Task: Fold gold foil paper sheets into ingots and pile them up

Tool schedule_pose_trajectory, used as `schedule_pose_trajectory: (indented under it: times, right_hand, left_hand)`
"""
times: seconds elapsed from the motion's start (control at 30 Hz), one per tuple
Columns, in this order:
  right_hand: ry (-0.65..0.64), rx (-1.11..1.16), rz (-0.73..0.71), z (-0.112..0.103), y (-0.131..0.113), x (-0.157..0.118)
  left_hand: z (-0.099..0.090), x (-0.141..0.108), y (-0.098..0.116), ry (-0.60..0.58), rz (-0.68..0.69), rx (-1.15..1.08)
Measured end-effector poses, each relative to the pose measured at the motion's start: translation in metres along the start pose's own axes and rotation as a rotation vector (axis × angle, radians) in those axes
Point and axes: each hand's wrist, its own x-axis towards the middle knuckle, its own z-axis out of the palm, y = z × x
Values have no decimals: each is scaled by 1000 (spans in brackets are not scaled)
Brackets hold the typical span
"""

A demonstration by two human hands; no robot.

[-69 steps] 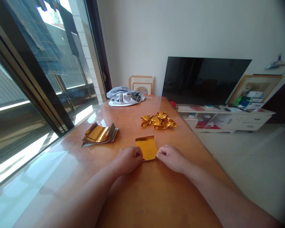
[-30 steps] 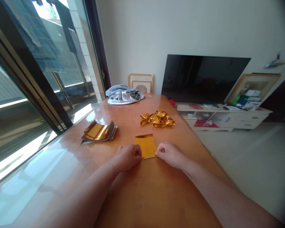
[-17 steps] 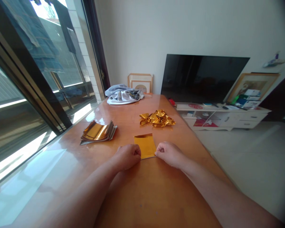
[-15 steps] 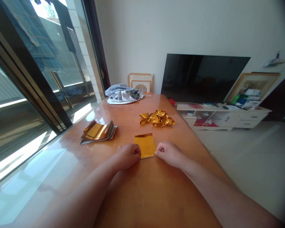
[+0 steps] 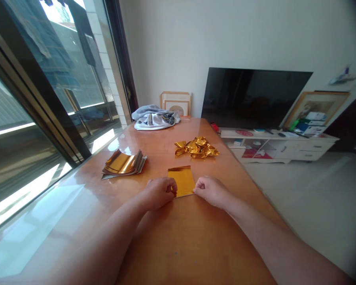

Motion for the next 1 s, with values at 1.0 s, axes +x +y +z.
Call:
schedule_pose_trajectory:
  times: [1.0]
  right_hand:
    - [44,-207,47,-20,-4,-12]
  left_hand:
    - [5,-6,31,-25,372,321]
